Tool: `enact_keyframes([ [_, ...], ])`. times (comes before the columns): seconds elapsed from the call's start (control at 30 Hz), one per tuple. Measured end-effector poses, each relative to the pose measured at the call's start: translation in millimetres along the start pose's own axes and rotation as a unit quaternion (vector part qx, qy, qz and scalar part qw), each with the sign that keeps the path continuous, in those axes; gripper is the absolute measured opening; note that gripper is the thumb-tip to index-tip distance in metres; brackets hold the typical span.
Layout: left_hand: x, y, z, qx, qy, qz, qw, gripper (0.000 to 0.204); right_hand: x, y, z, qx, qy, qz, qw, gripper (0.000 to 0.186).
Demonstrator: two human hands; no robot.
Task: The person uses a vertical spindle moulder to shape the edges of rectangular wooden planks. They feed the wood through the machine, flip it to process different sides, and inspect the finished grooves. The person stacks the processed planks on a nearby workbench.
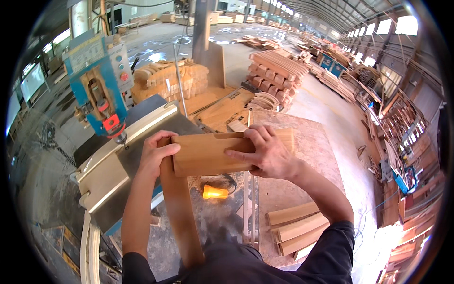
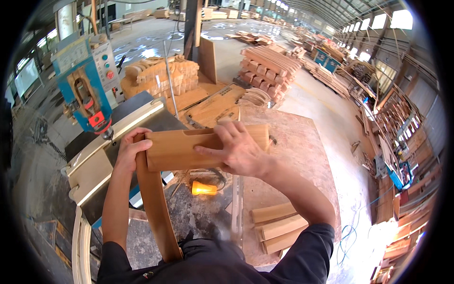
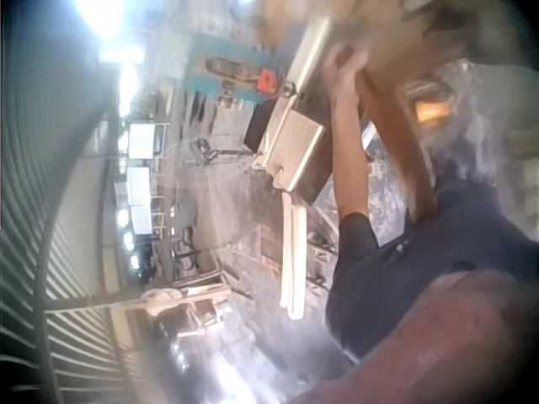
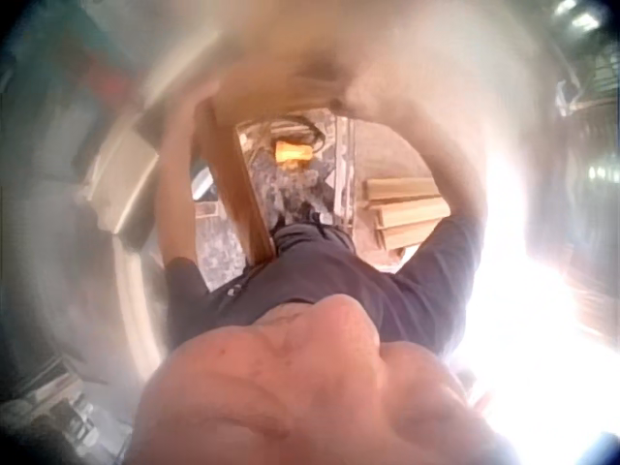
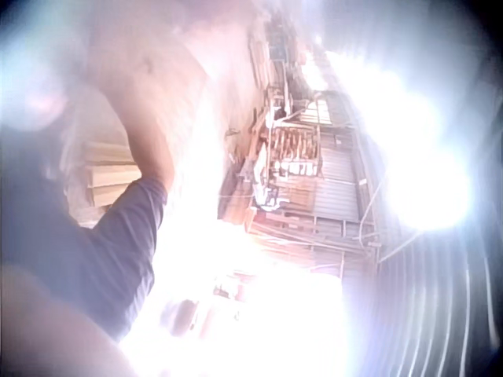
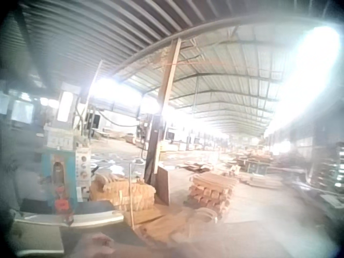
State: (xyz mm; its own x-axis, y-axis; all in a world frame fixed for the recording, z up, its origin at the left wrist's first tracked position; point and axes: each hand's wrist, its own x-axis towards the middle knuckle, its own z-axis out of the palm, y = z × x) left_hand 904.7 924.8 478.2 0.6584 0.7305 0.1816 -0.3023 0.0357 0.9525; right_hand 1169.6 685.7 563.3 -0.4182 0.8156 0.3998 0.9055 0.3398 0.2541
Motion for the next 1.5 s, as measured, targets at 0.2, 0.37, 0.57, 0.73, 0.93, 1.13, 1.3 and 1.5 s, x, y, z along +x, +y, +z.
enact_keyframes([
  [0.2, 1, 0, 6, -0.014, -0.010, 0.006, 1.000, 0.039, -6, 2, -2, 0.008, 0.010, -0.002, 1.000, 0.089],
  [0.37, 1, 1, 0, -0.015, -0.009, 0.002, 1.000, 0.041, -3, 0, -4, 0.009, -0.010, 0.001, 1.000, 0.090],
  [0.57, -2, 2, 1, -0.022, -0.008, 0.023, 0.999, 0.042, 0, 0, -5, 0.011, -0.006, -0.001, 1.000, 0.091],
  [0.73, -1, 2, -3, -0.023, -0.005, 0.013, 1.000, 0.044, 2, 0, -2, 0.004, 0.003, -0.002, 1.000, 0.090],
  [0.93, -1, 5, -4, -0.022, -0.002, -0.001, 1.000, 0.042, 4, 0, 0, 0.005, 0.007, -0.002, 1.000, 0.088],
  [1.13, -2, 2, -5, -0.027, -0.007, 0.021, 0.999, 0.040, 6, 1, 1, 0.008, 0.007, -0.006, 1.000, 0.089],
  [1.3, -2, 2, -6, -0.045, -0.005, -0.001, 0.999, 0.039, 6, 0, 1, 0.011, 0.005, -0.006, 1.000, 0.089],
  [1.5, -3, 0, -10, -0.023, -0.012, 0.010, 1.000, 0.043, 10, -3, -5, 0.013, 0.002, -0.015, 1.000, 0.088],
])
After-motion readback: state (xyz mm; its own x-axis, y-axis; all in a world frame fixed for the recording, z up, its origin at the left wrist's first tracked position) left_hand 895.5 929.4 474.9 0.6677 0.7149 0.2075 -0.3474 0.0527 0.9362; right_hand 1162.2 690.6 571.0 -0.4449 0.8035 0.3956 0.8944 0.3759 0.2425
